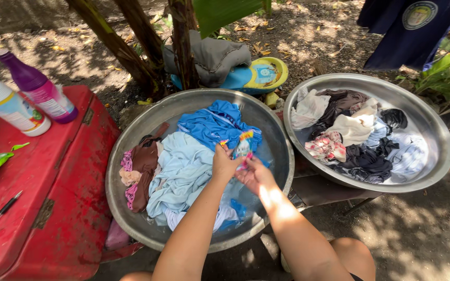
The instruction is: The person opens a detergent packet into a basin of water, washes and agitates the clothes by hand, and wrings out a garment.
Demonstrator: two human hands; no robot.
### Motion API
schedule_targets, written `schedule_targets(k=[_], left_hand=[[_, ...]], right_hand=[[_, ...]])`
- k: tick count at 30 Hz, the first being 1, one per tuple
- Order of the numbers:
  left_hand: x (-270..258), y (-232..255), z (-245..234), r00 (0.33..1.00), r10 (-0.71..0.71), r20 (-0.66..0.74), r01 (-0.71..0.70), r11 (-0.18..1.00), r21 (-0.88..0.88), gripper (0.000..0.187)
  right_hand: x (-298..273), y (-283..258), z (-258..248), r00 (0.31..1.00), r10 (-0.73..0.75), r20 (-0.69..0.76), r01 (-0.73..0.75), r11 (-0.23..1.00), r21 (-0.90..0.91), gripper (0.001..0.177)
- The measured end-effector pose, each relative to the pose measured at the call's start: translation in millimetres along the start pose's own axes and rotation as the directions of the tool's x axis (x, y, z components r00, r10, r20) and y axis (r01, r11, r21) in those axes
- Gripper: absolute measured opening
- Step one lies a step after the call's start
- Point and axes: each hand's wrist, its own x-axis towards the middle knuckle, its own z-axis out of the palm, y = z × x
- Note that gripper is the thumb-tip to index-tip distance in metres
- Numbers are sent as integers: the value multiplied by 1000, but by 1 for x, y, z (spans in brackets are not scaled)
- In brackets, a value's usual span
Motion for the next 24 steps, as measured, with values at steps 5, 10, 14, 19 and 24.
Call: schedule_targets(k=[5,10,14,19,24], left_hand=[[-6,6,-11,998,68,-14,-70,986,-153,76],[-5,-29,-33,975,-207,-76,219,947,235,58],[4,-82,-21,893,-446,66,451,885,-117,42],[12,-97,18,854,-512,89,519,851,-84,38],[18,-94,36,889,-450,86,456,887,-70,40]], right_hand=[[11,-28,-17,986,-167,-19,163,977,-135,26],[-7,-76,10,970,-128,-207,-2,847,-532,29],[-18,-95,45,950,-263,-170,-50,408,-911,31],[-23,-96,78,916,-388,96,28,-177,-984,29],[-26,-92,111,855,-305,420,207,-541,-815,28]])
